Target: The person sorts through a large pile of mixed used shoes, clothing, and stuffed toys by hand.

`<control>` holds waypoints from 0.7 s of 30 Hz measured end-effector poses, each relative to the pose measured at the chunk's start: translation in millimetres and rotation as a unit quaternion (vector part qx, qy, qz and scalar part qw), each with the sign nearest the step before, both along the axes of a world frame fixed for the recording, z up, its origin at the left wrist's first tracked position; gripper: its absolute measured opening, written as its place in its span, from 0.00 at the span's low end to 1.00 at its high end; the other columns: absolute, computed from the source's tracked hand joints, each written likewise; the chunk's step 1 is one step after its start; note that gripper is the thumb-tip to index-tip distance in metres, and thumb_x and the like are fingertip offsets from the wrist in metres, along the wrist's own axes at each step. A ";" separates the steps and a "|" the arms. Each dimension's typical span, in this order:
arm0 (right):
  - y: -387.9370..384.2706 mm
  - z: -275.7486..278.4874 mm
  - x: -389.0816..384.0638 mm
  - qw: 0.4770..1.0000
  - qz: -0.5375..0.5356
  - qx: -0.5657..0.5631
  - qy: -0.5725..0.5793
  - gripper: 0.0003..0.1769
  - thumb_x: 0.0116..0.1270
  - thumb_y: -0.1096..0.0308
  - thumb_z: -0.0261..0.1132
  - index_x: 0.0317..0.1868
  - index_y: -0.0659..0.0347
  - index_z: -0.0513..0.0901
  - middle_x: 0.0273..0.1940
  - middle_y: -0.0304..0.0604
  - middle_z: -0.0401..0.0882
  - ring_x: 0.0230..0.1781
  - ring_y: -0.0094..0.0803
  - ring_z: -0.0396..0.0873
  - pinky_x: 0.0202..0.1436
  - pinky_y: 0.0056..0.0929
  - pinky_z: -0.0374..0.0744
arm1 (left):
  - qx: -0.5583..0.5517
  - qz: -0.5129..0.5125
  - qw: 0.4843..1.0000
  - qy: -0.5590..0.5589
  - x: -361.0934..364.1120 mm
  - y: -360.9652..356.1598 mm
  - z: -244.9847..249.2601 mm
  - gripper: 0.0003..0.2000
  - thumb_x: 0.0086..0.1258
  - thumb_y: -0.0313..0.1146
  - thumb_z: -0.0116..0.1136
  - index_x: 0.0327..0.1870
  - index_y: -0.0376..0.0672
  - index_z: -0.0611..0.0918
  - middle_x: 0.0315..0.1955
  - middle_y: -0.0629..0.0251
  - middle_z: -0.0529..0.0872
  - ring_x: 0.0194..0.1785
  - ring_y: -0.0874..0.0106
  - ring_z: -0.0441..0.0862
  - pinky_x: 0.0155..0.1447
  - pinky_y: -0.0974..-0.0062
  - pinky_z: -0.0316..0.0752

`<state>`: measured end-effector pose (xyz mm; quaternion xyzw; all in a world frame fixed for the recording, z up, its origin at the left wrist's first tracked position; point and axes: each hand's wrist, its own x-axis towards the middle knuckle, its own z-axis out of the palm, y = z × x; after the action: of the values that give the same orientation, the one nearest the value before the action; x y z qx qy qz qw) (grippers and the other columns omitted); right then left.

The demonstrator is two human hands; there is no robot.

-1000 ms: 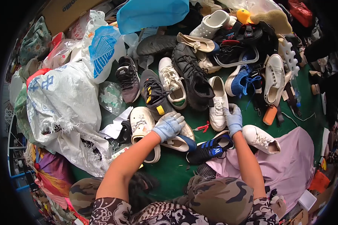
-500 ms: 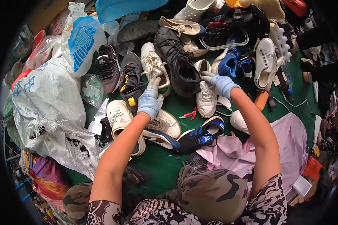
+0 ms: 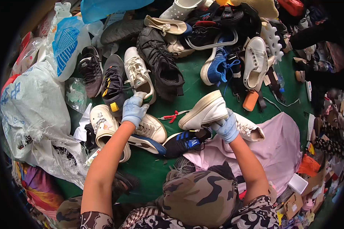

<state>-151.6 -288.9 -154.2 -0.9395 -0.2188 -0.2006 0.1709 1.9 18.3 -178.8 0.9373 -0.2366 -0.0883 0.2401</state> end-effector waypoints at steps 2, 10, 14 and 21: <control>2.1 0.4 -10.4 0.999 -0.020 0.032 0.005 0.17 0.38 0.67 0.64 0.34 0.50 0.76 0.36 0.37 0.72 0.34 0.37 0.73 0.34 0.39 0.72 | -0.008 0.003 1.000 0.028 -2.9 -2.5 1.1 0.16 0.51 0.32 0.60 0.43 0.46 0.76 0.41 0.60 0.79 0.45 0.59 0.76 0.48 0.66 0.70; 4.2 0.3 -23.8 0.953 -0.269 0.077 0.115 0.11 0.44 0.71 0.64 0.32 0.54 0.75 0.31 0.42 0.74 0.34 0.41 0.72 0.39 0.38 0.70 | -0.187 0.097 0.975 -0.062 -37.3 -15.3 33.3 0.12 0.50 0.34 0.65 0.35 0.43 0.78 0.32 0.61 0.79 0.37 0.61 0.76 0.41 0.70 0.68; 26.5 -5.6 -20.9 0.933 -0.287 0.111 0.186 0.10 0.49 0.65 0.65 0.32 0.56 0.74 0.30 0.45 0.73 0.33 0.43 0.73 0.37 0.40 0.71 | -0.213 0.049 0.954 -0.207 -39.7 -39.7 65.3 0.15 0.48 0.31 0.67 0.37 0.45 0.77 0.34 0.63 0.78 0.38 0.62 0.74 0.43 0.67 0.66; 123.2 -11.5 70.0 0.968 -0.102 0.130 0.190 0.08 0.52 0.66 0.62 0.32 0.54 0.75 0.31 0.43 0.74 0.33 0.42 0.74 0.36 0.39 0.71 | -0.188 -0.003 0.945 -0.269 -21.1 -41.3 105.4 0.14 0.49 0.33 0.66 0.36 0.45 0.77 0.33 0.62 0.78 0.36 0.60 0.74 0.42 0.66 0.66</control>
<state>-81.6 -165.7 -165.8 -0.9474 -0.0577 -0.0611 0.3088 -19.2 -23.1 -73.3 0.8634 -0.3073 0.2127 0.3388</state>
